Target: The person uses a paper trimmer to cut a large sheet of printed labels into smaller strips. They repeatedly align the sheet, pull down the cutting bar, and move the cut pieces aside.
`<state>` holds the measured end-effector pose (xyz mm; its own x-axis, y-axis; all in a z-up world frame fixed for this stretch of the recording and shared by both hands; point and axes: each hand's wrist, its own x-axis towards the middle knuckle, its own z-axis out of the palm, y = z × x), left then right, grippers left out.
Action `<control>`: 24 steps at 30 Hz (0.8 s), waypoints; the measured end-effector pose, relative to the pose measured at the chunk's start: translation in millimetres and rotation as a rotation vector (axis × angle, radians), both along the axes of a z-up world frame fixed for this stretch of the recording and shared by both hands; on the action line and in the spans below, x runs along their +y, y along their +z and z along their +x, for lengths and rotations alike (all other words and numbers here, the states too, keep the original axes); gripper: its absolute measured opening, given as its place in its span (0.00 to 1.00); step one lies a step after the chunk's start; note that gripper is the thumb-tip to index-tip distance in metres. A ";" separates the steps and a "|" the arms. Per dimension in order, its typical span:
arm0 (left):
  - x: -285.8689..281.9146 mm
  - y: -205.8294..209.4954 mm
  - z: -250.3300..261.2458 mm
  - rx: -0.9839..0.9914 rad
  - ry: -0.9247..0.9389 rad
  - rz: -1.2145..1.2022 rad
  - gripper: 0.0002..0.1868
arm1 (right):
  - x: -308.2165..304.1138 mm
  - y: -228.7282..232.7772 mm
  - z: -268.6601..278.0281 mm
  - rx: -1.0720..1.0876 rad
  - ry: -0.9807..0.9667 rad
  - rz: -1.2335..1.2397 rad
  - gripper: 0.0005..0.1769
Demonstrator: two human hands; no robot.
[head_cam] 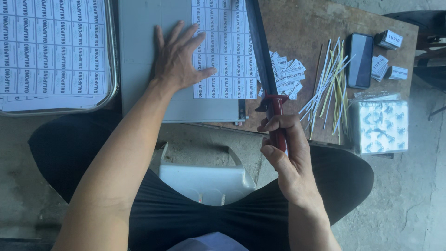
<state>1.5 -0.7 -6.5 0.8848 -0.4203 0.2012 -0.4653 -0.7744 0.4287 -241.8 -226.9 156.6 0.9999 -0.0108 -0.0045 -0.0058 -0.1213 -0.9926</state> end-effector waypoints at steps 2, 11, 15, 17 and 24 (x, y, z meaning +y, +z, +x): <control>-0.1 -2.0 1.5 -0.006 -0.001 0.006 0.52 | -0.6 -1.0 0.1 -0.010 0.001 0.001 0.16; 0.5 -6.3 2.5 -0.031 -0.009 -0.016 0.51 | 0.6 -1.6 -2.9 0.029 0.008 0.014 0.17; 2.3 -3.8 1.0 -0.027 -0.009 -0.011 0.51 | 2.1 -4.0 -5.7 0.042 0.014 0.036 0.17; 1.6 -2.6 0.7 -0.038 -0.010 -0.015 0.51 | 1.9 -5.5 -6.9 0.034 0.010 0.032 0.17; 0.1 -0.2 -1.1 -0.034 -0.006 -0.033 0.56 | 1.0 -8.8 -7.4 0.047 0.009 0.089 0.17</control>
